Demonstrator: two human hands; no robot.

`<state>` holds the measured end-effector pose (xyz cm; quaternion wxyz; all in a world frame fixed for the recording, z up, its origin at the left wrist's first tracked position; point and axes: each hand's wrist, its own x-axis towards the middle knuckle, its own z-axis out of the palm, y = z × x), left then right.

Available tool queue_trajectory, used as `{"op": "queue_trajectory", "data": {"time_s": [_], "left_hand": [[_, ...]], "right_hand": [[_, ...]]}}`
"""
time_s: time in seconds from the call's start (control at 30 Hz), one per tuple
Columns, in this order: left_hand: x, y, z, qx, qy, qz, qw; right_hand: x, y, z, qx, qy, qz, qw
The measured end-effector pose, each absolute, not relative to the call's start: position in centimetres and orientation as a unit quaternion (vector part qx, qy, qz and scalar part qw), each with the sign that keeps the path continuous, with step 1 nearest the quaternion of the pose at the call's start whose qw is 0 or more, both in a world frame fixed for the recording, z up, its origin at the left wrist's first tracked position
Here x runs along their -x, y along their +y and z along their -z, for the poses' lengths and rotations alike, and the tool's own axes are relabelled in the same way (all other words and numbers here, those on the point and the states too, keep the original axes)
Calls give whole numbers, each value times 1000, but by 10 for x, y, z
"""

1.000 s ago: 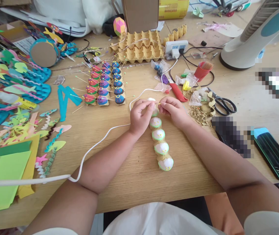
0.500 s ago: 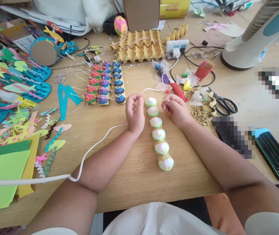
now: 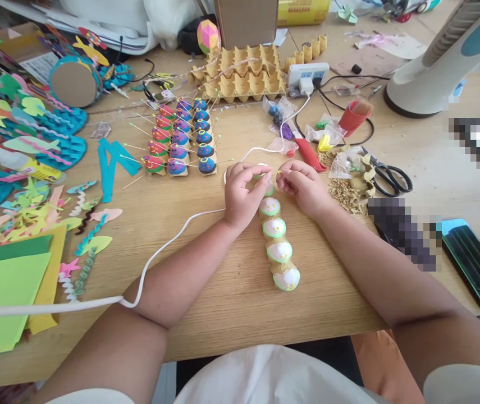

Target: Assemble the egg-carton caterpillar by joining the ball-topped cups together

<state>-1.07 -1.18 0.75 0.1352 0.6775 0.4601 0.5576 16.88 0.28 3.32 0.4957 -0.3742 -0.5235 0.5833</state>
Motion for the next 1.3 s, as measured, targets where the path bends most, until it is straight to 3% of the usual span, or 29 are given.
{"op": "queue_trajectory", "data": {"time_s": [0.53, 1.3], "left_hand": [[11, -12, -7, -712, 458, -528, 67], [10, -12, -7, -709, 454, -534, 76]], "right_hand": [[-169, 1, -36, 356, -567, -554, 495], [-171, 2, -33, 347, -626, -508, 479]]}}
